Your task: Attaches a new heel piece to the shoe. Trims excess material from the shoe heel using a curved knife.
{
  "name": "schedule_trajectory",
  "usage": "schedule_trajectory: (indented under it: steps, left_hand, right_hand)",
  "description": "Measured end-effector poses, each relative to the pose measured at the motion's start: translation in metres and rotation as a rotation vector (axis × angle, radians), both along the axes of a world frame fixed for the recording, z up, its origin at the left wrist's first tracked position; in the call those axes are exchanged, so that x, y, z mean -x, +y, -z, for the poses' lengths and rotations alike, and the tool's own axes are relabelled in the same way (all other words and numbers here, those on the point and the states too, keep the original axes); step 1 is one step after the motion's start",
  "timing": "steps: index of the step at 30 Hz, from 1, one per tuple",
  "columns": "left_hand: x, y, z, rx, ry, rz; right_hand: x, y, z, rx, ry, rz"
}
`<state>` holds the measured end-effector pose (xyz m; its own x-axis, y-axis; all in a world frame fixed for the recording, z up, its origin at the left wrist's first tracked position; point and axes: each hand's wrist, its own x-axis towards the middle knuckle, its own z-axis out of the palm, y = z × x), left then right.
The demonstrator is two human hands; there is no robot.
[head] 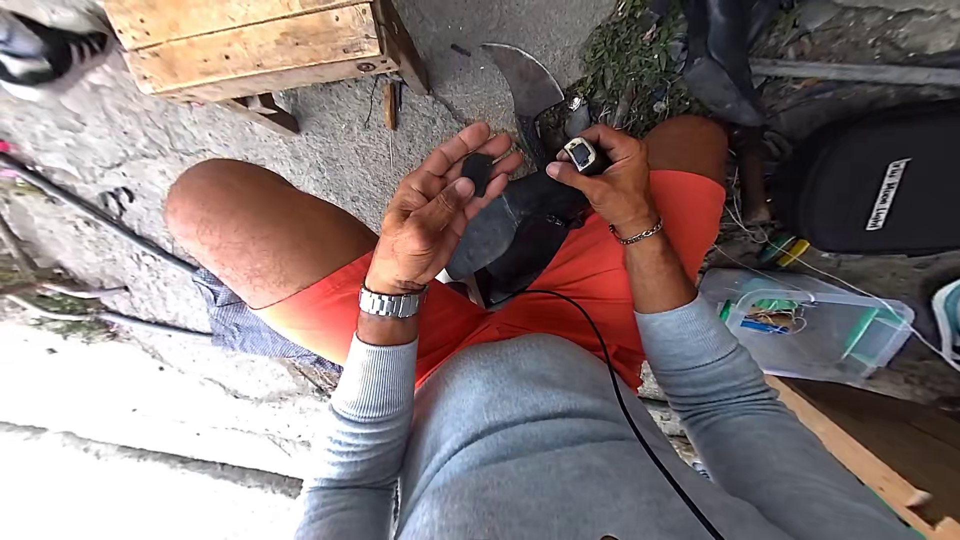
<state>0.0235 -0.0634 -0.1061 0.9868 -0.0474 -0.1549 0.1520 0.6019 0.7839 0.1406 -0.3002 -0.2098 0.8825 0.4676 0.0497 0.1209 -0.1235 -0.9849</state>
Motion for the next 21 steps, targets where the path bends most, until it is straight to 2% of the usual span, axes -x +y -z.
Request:
schedule_trajectory:
  steps: [4,8,10,14,21]
  left_hand:
    - [0.0,0.0,-0.001,-0.059,0.019,-0.028]
    - [0.006,-0.013,-0.008,-0.198,0.003,-0.059]
    - [0.009,-0.013,-0.016,-0.271,0.007,-0.076]
    - [0.003,-0.004,-0.02,-0.177,-0.01,-0.09]
    - [0.002,-0.006,-0.023,-0.081,0.035,-0.188]
  right_hand:
    - [-0.001,0.003,0.001,-0.027,0.018,-0.006]
    - [0.005,-0.011,-0.02,0.152,0.015,-0.073]
    - [0.007,-0.006,-0.022,0.153,0.032,-0.1]
    - [0.007,0.004,-0.017,0.108,0.081,-0.081]
    - [0.008,0.006,-0.012,0.06,0.003,-0.097]
